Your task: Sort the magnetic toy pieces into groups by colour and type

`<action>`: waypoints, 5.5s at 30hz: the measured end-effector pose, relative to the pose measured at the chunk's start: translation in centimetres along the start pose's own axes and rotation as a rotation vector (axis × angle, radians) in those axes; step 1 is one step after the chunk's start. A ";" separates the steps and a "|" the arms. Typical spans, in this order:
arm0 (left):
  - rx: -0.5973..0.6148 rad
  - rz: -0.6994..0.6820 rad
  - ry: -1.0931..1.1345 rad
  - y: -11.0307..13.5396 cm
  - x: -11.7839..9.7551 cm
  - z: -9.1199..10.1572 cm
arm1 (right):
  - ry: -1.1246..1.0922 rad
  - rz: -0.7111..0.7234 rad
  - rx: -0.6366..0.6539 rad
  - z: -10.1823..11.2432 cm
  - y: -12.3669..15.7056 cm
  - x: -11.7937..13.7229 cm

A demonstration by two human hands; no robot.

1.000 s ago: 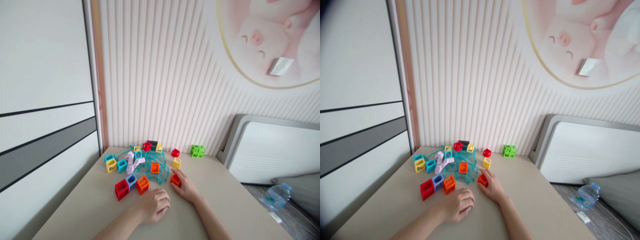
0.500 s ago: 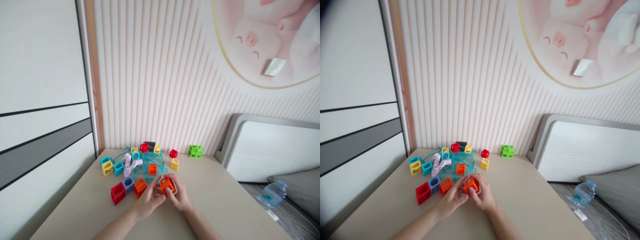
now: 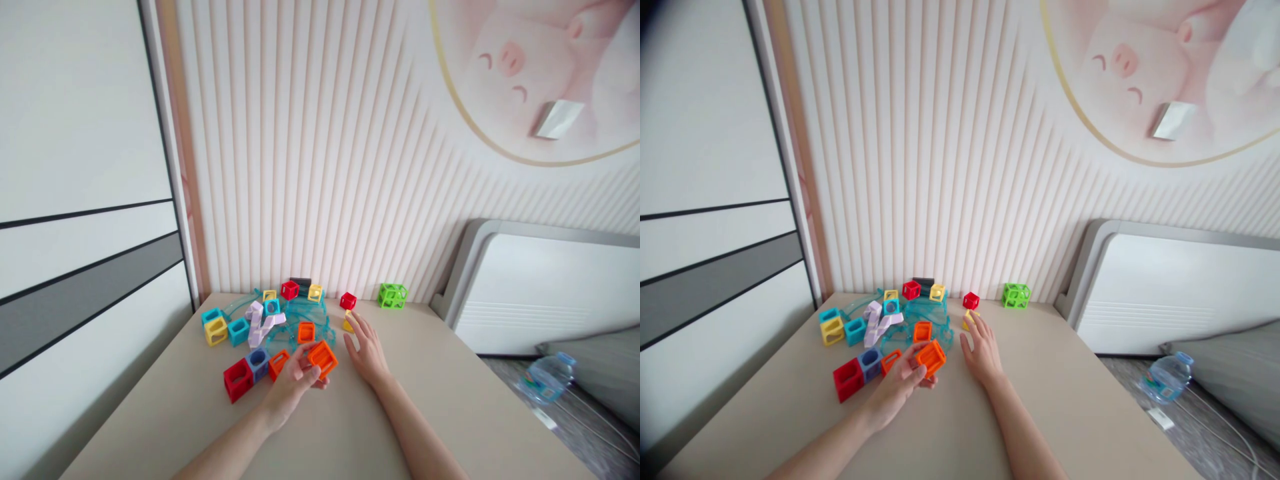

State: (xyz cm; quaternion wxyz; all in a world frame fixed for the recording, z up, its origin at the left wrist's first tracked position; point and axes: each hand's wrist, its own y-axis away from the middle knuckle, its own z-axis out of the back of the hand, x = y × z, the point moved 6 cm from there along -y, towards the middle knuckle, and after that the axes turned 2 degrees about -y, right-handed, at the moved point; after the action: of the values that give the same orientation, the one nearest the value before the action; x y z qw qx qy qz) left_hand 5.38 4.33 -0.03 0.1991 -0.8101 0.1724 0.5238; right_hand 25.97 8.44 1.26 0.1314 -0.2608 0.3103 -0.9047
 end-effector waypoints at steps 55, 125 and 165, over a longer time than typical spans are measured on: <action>-0.174 -0.180 -0.043 0.4 -2.4 2.3 | -0.532 -0.198 -0.198 -3.1 -0.8 5.6; -0.492 -0.347 0.474 -0.7 -4.5 7.0 | -0.556 0.135 0.448 -3.8 2.4 12.4; -0.254 -0.190 0.340 -0.7 -3.0 3.6 | -1.140 -0.235 0.154 -2.9 1.4 10.4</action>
State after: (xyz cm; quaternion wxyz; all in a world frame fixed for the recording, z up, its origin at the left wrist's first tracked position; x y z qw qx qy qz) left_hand 1.73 6.93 1.44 0.1120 -0.9178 0.0589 0.3763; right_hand 15.90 4.60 2.47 0.1949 -0.7286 0.0932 -0.6500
